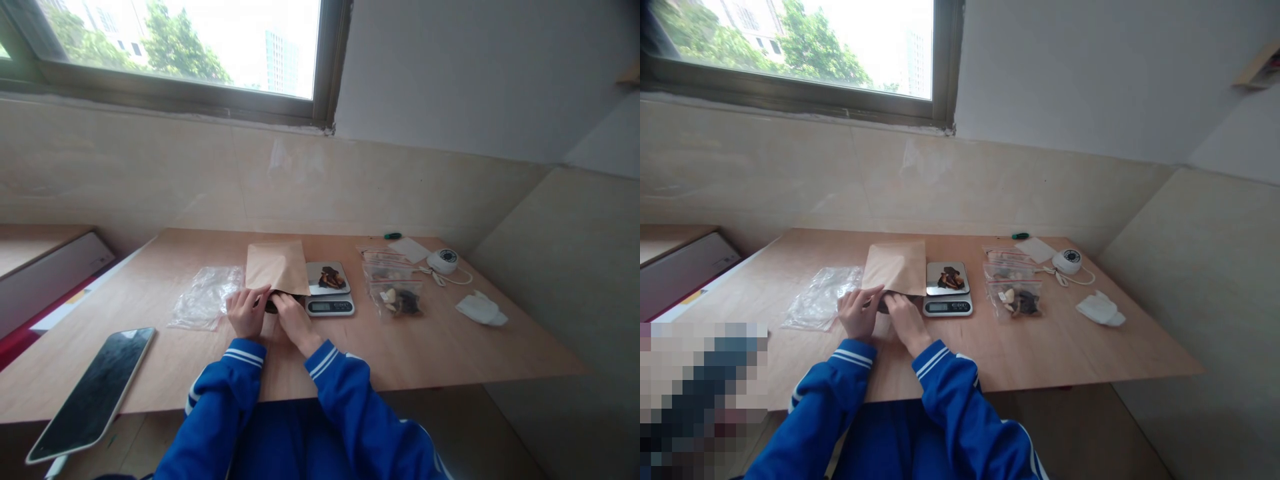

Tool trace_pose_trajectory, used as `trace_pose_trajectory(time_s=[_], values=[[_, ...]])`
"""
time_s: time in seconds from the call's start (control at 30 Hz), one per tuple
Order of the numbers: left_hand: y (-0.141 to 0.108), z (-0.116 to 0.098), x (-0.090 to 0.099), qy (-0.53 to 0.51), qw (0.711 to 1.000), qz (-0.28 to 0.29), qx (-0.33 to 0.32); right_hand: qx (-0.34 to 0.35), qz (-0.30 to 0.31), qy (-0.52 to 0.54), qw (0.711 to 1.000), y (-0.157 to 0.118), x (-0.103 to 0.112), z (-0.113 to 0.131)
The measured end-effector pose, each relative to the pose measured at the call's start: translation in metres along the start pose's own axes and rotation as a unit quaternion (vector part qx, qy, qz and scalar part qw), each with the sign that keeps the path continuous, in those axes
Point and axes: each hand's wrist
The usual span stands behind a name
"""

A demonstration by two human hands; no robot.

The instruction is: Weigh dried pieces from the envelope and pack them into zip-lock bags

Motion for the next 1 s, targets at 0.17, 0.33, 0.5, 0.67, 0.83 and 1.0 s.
trace_pose_trajectory(time_s=[0.17, 0.33, 0.5, 0.67, 0.83, 1.0], values=[[0.001, -0.002, 0.001, 0.015, 0.999, -0.036, 0.012, 0.123, -0.123, 0.094, 0.98, -0.029, 0.015, -0.002], [0.002, -0.005, 0.0, 0.024, 0.999, -0.041, 0.026, -0.014, -0.271, 0.098, 0.958, -0.039, 0.028, -0.03], [0.002, -0.004, 0.001, 0.021, 0.998, -0.041, 0.036, -0.047, -0.165, 0.033, 0.985, -0.017, 0.029, -0.085], [0.003, -0.006, 0.002, 0.035, 0.998, -0.048, 0.037, -0.008, -0.151, -0.012, 0.988, -0.018, 0.024, -0.091], [0.002, -0.007, 0.001, 0.027, 0.998, -0.045, 0.043, 0.06, -0.218, -0.017, 0.974, -0.041, 0.018, -0.042], [0.004, -0.009, 0.002, 0.027, 0.998, -0.047, 0.031, 0.173, -0.063, -0.02, 0.983, -0.028, 0.003, 0.001]])
Point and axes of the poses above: each hand's wrist, its own y-axis towards the middle knuckle, its own x-axis out of the back of the hand, z = x × y, and after that the axes turned 8 degrees about x, right-handed
